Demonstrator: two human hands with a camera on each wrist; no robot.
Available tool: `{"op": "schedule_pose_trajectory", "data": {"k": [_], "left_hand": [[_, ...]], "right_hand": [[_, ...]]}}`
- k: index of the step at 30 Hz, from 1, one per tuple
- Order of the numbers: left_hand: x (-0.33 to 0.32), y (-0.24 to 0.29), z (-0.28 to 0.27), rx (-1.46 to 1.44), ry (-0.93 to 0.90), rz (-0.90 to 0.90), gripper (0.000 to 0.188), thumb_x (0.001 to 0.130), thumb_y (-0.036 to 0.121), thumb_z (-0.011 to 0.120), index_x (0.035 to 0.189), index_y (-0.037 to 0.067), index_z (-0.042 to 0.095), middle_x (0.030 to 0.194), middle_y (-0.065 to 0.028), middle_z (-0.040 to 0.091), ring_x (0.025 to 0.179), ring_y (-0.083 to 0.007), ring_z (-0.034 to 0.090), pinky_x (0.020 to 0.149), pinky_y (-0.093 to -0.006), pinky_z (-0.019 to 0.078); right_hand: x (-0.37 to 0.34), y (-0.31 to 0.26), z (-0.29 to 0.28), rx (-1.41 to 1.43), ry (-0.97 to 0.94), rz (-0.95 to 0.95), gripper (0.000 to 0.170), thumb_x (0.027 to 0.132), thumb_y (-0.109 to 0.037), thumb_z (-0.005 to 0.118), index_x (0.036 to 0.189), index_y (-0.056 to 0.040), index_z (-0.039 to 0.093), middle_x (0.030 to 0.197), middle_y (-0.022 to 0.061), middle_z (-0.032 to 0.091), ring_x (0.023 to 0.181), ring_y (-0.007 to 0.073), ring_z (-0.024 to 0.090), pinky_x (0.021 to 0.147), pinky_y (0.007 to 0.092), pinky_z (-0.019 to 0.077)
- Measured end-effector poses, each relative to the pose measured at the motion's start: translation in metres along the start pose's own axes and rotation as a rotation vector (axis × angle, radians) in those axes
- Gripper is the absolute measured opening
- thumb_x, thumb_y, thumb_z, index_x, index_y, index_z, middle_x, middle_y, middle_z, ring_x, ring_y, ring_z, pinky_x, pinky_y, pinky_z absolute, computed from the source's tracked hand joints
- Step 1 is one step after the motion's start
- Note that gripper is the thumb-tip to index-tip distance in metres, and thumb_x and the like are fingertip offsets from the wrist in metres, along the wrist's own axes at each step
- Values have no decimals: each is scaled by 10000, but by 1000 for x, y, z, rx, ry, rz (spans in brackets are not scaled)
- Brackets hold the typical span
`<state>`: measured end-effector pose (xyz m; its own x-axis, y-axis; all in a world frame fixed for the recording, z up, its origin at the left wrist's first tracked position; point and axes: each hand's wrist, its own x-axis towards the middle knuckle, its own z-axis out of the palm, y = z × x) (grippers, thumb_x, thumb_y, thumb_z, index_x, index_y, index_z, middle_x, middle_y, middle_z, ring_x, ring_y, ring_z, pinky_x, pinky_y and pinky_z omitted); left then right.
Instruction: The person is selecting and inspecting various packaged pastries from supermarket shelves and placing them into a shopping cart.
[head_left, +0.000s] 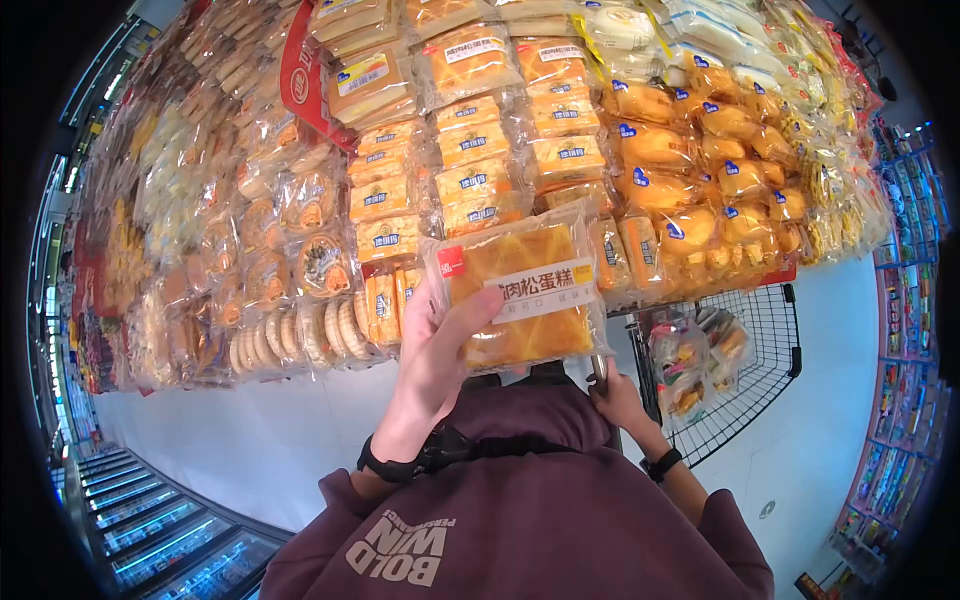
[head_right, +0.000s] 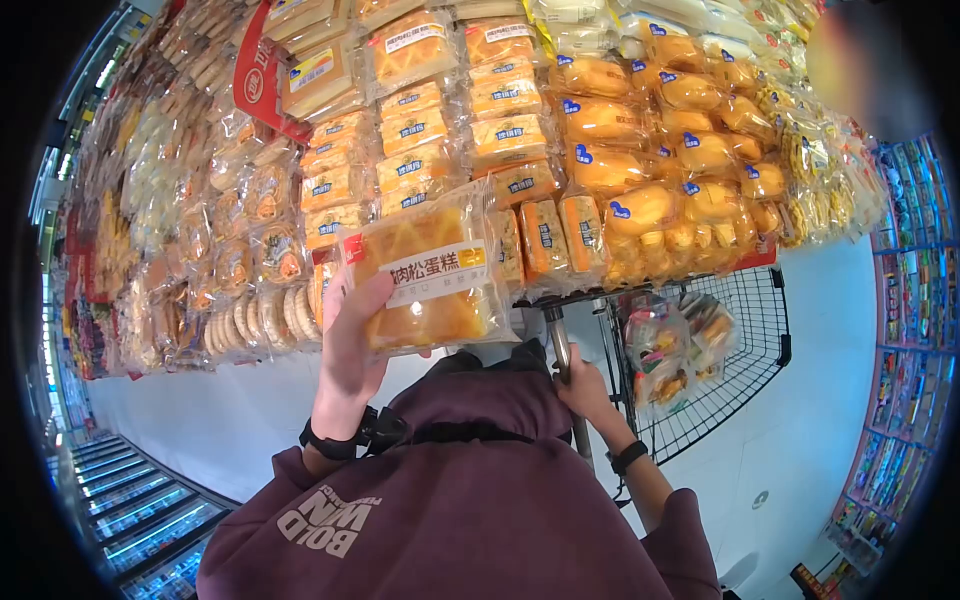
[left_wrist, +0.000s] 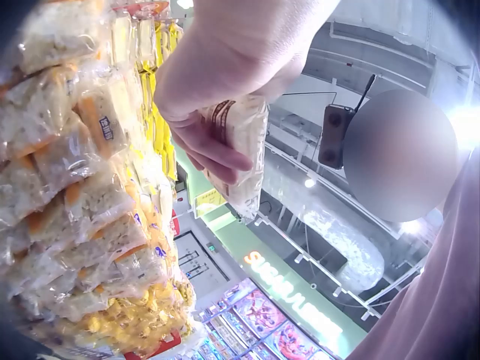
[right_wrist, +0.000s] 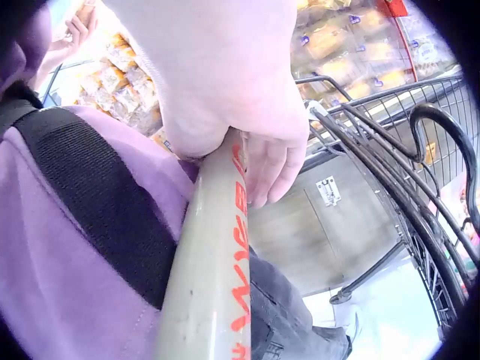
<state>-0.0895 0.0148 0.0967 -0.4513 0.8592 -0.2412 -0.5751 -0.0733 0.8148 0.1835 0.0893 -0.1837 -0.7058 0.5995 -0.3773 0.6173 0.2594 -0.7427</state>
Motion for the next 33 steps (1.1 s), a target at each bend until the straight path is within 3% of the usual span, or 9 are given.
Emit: {"op": "schedule_pose_trajectory", "data": {"k": [3, 6, 8, 11, 24, 30, 33], "left_hand": [[5, -5, 4, 12, -17, 25, 370, 933, 51, 575, 1282, -20, 474, 1146, -119, 632, 1006, -202, 649, 702, -328, 592], [8, -11, 13, 70, -33, 100, 362, 933, 10, 580, 1279, -28, 480, 1158, -106, 631, 1048, -180, 625, 811, -327, 562], [11, -17, 17, 186, -45, 196, 372, 928, -19, 587, 1282, -34, 476, 1177, -101, 625, 1067, -167, 609, 891, -322, 528], [10, -18, 24, 223, -49, 168, 408, 912, -27, 613, 1292, -40, 464, 1208, -105, 613, 1085, -160, 596, 954, -311, 485], [20, -45, 61, 287, -96, 298, 460, 890, -59, 616, 1313, -43, 436, 1218, -112, 603, 1104, -165, 588, 951, -318, 487], [20, -50, 70, 244, -73, 246, 414, 902, -28, 614, 1290, -37, 467, 1180, -95, 619, 1064, -146, 592, 919, -304, 487], [22, -55, 67, 232, -41, 204, 361, 907, -12, 612, 1253, -27, 508, 1129, -74, 636, 1012, -123, 596, 869, -279, 488]], "right_hand": [[0, 12, -8, 11, -2, 17, 434, 796, -95, 647, 1126, -37, 373, 848, 206, 674, 792, 456, 635, 708, 520, 505], [0, 18, -20, 37, 1, -31, 475, 800, -80, 662, 1175, -17, 379, 884, 186, 692, 802, 405, 665, 706, 443, 538], [-1, 15, -33, 57, -28, -27, 466, 794, -99, 675, 1138, -20, 370, 852, 202, 679, 799, 433, 648, 698, 482, 521], [1, 27, -44, 44, -82, -15, 492, 785, -124, 702, 1126, -17, 363, 819, 215, 666, 791, 447, 639, 683, 497, 514], [4, 62, -83, -256, -98, -118, 612, 773, -219, 755, 1166, 41, 365, 776, 276, 625, 756, 478, 620, 674, 507, 519], [10, 50, -107, -420, -183, -85, 623, 840, -386, 683, 1175, 62, 410, 841, 285, 635, 767, 470, 623, 715, 486, 523], [3, 30, -130, -599, -204, -175, 550, 872, -418, 641, 1091, 64, 491, 827, 274, 641, 784, 455, 631, 736, 473, 522]]}}
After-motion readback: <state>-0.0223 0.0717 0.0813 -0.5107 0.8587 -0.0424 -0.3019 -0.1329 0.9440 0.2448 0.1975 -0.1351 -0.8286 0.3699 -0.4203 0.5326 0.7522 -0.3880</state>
